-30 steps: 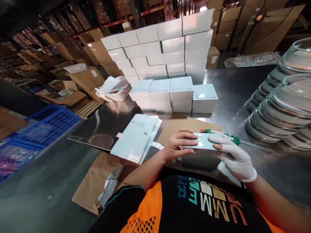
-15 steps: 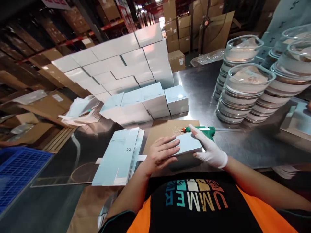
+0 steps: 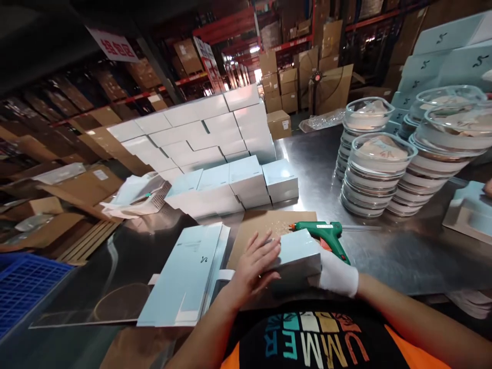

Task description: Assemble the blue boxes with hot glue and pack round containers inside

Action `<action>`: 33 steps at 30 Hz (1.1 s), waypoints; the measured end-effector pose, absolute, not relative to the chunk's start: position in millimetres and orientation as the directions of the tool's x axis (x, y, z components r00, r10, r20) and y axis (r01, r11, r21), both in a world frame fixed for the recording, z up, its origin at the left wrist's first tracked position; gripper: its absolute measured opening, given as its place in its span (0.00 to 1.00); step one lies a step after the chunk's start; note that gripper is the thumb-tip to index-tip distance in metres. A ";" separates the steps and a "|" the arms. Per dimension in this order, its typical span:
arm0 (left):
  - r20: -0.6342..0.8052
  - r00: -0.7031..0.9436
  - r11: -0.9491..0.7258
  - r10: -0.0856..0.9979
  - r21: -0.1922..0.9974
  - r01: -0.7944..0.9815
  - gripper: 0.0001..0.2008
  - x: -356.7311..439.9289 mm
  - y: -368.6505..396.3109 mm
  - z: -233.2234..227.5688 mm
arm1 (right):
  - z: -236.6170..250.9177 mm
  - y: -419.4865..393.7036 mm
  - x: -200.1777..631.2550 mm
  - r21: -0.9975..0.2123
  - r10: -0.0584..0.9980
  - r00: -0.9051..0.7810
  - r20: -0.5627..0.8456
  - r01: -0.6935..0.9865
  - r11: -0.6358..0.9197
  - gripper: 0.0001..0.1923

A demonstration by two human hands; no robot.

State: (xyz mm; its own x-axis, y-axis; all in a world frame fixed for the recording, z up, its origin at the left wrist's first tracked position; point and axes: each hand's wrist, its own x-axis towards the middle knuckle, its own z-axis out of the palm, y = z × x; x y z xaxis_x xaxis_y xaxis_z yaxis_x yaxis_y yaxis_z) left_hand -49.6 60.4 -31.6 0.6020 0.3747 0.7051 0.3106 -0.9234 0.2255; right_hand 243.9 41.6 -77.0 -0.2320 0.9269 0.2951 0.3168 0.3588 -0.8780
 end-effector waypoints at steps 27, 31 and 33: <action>0.053 -0.650 0.551 0.758 0.482 0.681 0.40 -283.4 86.9 -31.5 | -1.9 251.1 261.7 -0.988 0.978 0.161 0.133 0.098 0.118 0.21; 0.054 -0.479 0.259 0.876 0.785 0.563 0.40 -233.9 71.1 9.4 | -25.0 174.6 234.8 -0.983 0.984 -0.040 0.174 0.058 0.176 0.35; 0.026 -0.338 0.087 0.941 0.944 0.317 0.42 -193.1 61.1 19.9 | -31.6 139.5 213.1 -0.981 0.964 -0.189 0.186 0.014 0.192 0.47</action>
State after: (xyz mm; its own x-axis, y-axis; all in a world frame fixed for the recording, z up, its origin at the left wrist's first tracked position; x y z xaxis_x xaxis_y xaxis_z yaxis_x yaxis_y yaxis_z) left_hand -193.1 61.1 19.9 -0.3378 0.9409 0.0263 0.3170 0.0874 0.9444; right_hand 213.1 139.5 -31.6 -0.1893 0.9642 0.1857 0.0141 0.1917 -0.9813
